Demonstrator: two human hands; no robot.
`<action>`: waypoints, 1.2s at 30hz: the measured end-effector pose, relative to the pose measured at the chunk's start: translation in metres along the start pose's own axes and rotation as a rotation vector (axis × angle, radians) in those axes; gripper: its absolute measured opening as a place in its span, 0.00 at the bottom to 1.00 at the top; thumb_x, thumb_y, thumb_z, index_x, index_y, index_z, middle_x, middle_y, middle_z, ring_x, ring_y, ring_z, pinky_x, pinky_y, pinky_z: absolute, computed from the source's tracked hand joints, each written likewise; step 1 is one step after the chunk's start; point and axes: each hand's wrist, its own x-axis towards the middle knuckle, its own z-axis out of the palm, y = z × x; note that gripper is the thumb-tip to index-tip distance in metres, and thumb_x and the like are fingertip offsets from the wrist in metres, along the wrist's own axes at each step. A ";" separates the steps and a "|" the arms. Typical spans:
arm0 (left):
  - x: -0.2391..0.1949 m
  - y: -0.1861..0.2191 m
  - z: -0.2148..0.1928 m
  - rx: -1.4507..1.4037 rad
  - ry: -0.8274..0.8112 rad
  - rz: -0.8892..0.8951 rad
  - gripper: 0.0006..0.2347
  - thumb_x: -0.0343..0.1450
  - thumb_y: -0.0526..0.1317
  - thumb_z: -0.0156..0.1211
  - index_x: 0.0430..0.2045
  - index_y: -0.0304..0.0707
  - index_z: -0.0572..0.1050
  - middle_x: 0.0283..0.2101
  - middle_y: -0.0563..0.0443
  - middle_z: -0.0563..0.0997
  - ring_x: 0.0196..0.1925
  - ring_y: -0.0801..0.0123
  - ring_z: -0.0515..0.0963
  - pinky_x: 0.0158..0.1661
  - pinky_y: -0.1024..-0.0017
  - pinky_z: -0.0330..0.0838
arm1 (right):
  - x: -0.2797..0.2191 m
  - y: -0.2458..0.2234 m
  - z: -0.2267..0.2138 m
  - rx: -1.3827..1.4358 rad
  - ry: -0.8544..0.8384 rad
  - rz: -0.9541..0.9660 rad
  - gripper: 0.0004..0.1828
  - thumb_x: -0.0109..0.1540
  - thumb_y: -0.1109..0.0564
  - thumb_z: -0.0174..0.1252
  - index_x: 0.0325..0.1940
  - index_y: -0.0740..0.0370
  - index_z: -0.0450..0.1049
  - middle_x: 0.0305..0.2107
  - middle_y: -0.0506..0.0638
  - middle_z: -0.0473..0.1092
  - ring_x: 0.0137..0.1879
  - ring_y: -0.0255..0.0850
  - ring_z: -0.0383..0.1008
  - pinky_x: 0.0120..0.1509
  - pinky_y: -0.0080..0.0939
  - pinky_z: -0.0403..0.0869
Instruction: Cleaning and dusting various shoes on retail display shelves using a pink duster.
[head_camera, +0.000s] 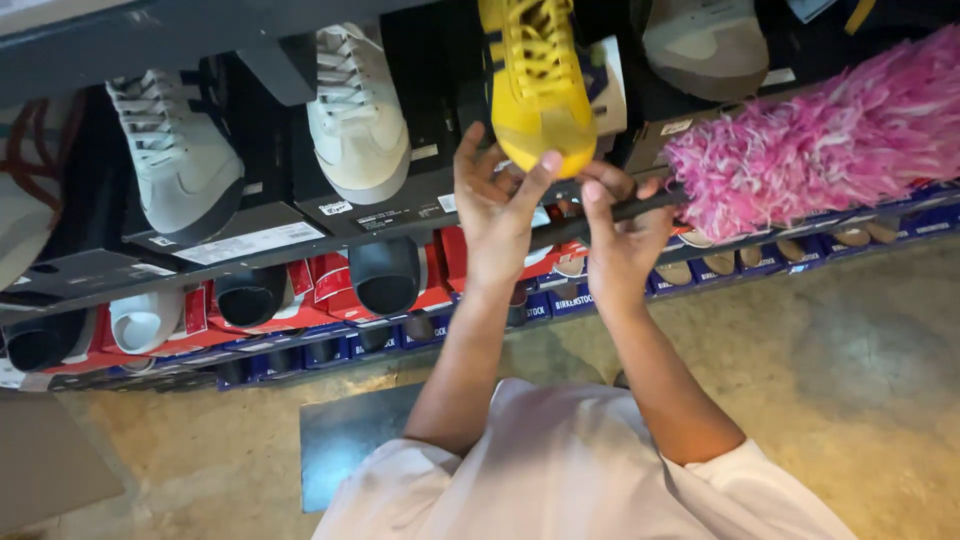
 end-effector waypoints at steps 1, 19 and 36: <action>-0.002 -0.003 0.001 -0.001 -0.001 -0.004 0.41 0.66 0.30 0.73 0.70 0.21 0.48 0.57 0.33 0.75 0.56 0.57 0.80 0.56 0.64 0.77 | 0.002 -0.005 0.006 -0.004 0.002 0.002 0.19 0.76 0.65 0.58 0.51 0.58 0.51 0.50 0.61 0.76 0.56 0.37 0.76 0.65 0.32 0.72; -0.002 0.000 0.019 0.429 0.148 0.093 0.32 0.64 0.38 0.78 0.56 0.27 0.62 0.28 0.52 0.73 0.27 0.78 0.73 0.27 0.80 0.69 | 0.024 -0.014 0.001 -0.016 0.170 0.109 0.23 0.66 0.68 0.61 0.54 0.57 0.54 0.42 0.55 0.74 0.43 0.38 0.79 0.49 0.37 0.80; 0.038 -0.084 0.195 1.014 0.065 0.632 0.44 0.58 0.48 0.77 0.66 0.31 0.55 0.68 0.30 0.60 0.70 0.31 0.59 0.69 0.43 0.57 | 0.050 -0.030 -0.154 -0.140 0.284 -0.024 0.15 0.75 0.65 0.57 0.51 0.59 0.55 0.43 0.52 0.68 0.37 0.39 0.73 0.43 0.41 0.76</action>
